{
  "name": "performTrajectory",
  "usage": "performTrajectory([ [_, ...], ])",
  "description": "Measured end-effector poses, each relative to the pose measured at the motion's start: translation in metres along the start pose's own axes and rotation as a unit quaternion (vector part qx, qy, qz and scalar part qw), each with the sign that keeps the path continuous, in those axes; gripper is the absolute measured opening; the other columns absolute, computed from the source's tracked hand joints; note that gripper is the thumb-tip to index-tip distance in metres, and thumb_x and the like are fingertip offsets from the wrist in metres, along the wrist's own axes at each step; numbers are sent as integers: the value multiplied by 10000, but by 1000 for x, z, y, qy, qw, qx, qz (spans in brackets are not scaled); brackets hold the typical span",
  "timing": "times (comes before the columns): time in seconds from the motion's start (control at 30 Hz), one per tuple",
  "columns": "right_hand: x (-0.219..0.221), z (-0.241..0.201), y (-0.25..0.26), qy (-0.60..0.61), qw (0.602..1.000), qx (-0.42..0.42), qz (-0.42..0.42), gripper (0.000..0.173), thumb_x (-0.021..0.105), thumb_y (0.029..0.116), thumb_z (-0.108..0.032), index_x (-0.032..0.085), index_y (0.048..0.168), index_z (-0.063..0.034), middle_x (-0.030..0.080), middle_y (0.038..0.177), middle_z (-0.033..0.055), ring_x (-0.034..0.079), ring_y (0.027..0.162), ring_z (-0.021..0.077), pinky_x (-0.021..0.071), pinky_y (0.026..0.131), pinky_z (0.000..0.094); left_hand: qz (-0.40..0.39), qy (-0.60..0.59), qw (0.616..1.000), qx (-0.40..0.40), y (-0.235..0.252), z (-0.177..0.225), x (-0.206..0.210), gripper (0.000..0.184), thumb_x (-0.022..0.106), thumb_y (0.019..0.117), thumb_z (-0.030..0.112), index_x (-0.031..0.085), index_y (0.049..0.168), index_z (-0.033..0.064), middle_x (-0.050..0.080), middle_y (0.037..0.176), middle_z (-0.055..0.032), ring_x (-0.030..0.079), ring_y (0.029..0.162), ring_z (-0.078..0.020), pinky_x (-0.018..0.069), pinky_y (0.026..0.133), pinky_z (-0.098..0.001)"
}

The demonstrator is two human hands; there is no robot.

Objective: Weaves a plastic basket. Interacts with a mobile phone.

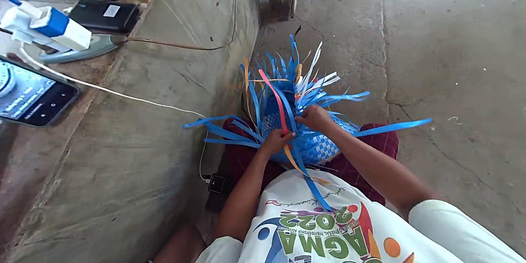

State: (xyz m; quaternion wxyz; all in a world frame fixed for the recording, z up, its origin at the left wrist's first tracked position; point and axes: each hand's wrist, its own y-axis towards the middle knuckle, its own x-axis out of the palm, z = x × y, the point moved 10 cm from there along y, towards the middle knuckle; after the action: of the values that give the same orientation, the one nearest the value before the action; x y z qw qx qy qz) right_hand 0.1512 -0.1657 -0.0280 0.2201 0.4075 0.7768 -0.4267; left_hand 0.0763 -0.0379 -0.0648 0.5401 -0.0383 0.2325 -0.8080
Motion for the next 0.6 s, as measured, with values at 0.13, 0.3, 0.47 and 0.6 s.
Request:
performTrajectory([
  [0.13, 10, -41, -15, 42, 975, -212, 46, 117, 709, 920, -37, 754, 1008, 26, 674, 1144, 227, 631, 1135, 391, 503, 1015, 561, 45, -9, 997, -66, 3, -14, -7, 286, 562, 1059, 235, 672, 1064, -29, 661, 890, -59, 615, 790, -75, 525, 787, -291],
  [0.3, 35, -62, -28, 46, 964, -258, -45, 173, 641, 957, 2, 767, 1075, -18, 703, 1119, 196, 614, 1141, 395, 444, 1023, 602, 175, 113, 975, 77, -32, 14, -34, 381, 715, 933, 216, 688, 1219, -34, 668, 1167, -208, 622, 1123, -321, 491, 1003, -513],
  [0.47, 36, -59, -27, 46, 963, -263, -43, 161, 665, 949, -28, 786, 1050, -61, 734, 1083, 152, 634, 1117, 382, 415, 1014, 645, 197, -139, 971, 8, -101, -1, -58, 601, 202, 1110, 268, 698, 838, 66, 689, 721, 33, 606, 648, -41, 522, 683, -236],
  [0.6, 45, -64, -26, 19, 969, -245, -28, 163, 671, 939, -32, 792, 1033, -88, 730, 1035, 149, 620, 1098, 400, 412, 975, 659, 288, -148, 938, 126, -110, 26, -63, 356, 369, 1083, 167, 669, 1185, 5, 717, 1142, -42, 676, 1061, -119, 543, 984, -344],
])
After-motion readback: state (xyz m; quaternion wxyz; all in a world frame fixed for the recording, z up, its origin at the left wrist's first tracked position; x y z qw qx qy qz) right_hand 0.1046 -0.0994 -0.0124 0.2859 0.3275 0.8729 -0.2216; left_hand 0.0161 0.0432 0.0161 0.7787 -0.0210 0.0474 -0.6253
